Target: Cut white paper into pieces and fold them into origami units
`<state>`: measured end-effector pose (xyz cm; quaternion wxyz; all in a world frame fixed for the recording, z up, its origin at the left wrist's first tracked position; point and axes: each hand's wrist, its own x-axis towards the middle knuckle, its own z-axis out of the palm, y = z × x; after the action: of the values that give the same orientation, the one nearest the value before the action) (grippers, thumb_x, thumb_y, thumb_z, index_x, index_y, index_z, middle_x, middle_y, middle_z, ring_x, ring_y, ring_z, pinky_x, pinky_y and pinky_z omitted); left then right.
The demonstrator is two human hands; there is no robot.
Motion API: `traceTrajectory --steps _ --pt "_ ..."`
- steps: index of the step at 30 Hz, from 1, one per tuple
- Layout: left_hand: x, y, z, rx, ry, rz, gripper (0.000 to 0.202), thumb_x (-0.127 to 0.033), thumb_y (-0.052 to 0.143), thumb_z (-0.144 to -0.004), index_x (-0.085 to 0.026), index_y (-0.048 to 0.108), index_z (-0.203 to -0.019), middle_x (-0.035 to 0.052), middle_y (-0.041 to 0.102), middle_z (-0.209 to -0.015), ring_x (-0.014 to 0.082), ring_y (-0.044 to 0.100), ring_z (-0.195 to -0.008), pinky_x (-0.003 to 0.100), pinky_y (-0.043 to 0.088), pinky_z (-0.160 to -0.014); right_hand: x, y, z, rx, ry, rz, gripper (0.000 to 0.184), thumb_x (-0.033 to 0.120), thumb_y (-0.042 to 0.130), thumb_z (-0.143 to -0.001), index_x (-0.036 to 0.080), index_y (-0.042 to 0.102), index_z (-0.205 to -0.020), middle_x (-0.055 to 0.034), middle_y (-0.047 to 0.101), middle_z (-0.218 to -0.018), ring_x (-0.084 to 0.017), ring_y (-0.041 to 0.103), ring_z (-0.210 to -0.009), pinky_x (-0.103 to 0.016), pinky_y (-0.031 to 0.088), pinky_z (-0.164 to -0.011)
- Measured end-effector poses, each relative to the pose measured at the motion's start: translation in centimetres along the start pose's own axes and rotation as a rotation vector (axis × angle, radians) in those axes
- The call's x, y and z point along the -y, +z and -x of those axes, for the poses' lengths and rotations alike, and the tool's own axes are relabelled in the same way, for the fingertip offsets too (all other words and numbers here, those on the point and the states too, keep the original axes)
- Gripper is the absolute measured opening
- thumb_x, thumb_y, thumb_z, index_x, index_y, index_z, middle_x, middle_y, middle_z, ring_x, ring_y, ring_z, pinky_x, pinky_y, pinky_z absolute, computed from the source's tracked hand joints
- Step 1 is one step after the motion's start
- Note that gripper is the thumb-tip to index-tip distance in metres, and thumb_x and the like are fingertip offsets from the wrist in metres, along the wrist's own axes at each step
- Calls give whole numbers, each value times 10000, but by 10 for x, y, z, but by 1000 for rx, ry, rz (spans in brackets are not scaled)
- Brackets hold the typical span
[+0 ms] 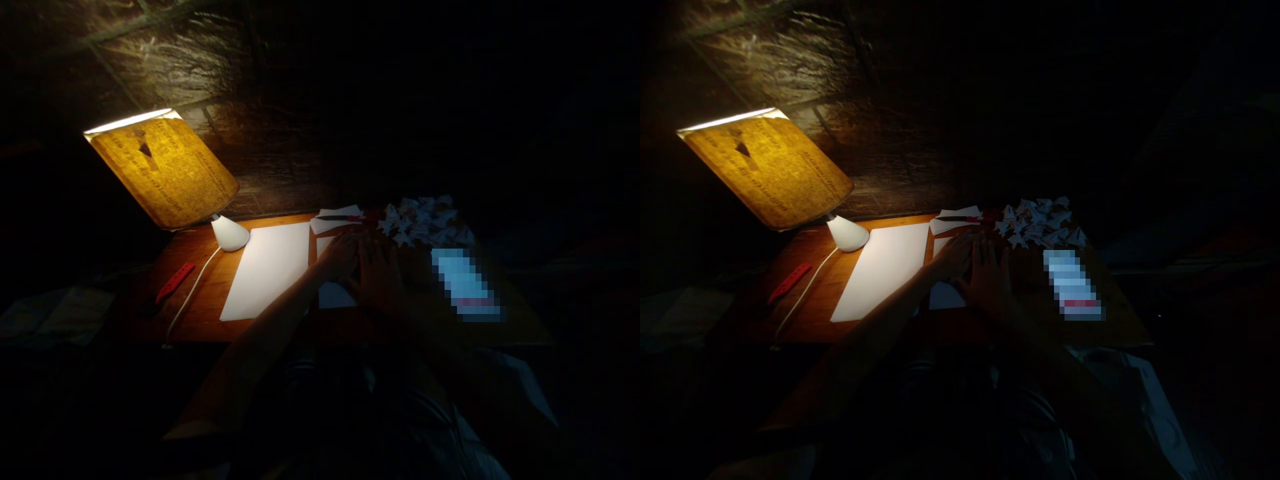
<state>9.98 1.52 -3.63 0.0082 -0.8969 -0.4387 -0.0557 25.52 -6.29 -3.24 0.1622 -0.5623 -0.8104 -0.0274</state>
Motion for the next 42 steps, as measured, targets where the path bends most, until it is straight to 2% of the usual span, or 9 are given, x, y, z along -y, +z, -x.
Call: traceTrajectory --steps 7,11,18,23,27,32,37,42 --pt "-3 -4 1 19 -15 34 738 -213 437 -969 -162 309 -1694 114 371 -1744 302 266 -1651 548 310 -1317 -1 1 -1 29 -10 6 1055 785 303 -1001 -49 304 -1647 -328 330 -1703 -455 328 -1581 -704 112 -1268" --pt "-2 -4 1 8 -1 35 708 -220 440 -976 -183 351 -1677 102 379 -1742 291 260 -1654 532 295 -1325 -3 2 -1 52 -5 28 1023 748 327 -1009 -59 325 -1637 -331 336 -1699 -459 326 -1581 -716 122 -1265" --pt "-8 -10 0 55 -39 6 672 -221 435 -994 -174 375 -1662 103 399 -1732 278 283 -1645 513 298 -1328 -5 0 -4 72 -20 76 1073 812 293 -993 -55 363 -1621 -328 374 -1682 -466 328 -1578 -714 147 -1262" --pt "-9 -15 0 43 -22 27 683 -216 409 -989 -171 362 -1669 99 405 -1729 275 257 -1656 529 291 -1335 -7 -1 -3 86 -51 76 1142 858 197 -982 -69 311 -1640 -333 300 -1714 -472 302 -1585 -714 124 -1263" --pt "-11 -14 1 56 -19 44 674 -233 400 -1000 -124 365 -1664 118 341 -1755 278 207 -1672 527 219 -1362 -10 0 -1 131 -60 44 1164 878 185 -968 -50 264 -1665 -314 257 -1738 -460 258 -1610 -709 119 -1268" --pt "-11 -8 1 51 -23 65 667 -258 387 -1018 -91 349 -1663 137 302 -1765 267 211 -1671 494 224 -1359 -13 2 -1 113 -56 27 1151 869 206 -969 -44 258 -1668 -326 219 -1744 -465 253 -1612 -706 118 -1268" --pt "-7 -3 1 -2 11 38 667 -258 387 -1015 -130 353 -1668 128 330 -1755 262 226 -1667 506 250 -1347 -15 -2 3 81 -97 27 1088 825 245 -997 -47 327 -1641 -339 303 -1712 -465 286 -1597 -719 102 -1264" --pt "-9 -6 2 32 14 24 679 -241 363 -1019 -119 319 -1686 133 268 -1777 271 174 -1680 537 244 -1343 -20 -9 10 70 -116 76 1045 806 254 -1012 -38 404 -1610 -307 353 -1704 -457 303 -1591 -687 101 -1282"
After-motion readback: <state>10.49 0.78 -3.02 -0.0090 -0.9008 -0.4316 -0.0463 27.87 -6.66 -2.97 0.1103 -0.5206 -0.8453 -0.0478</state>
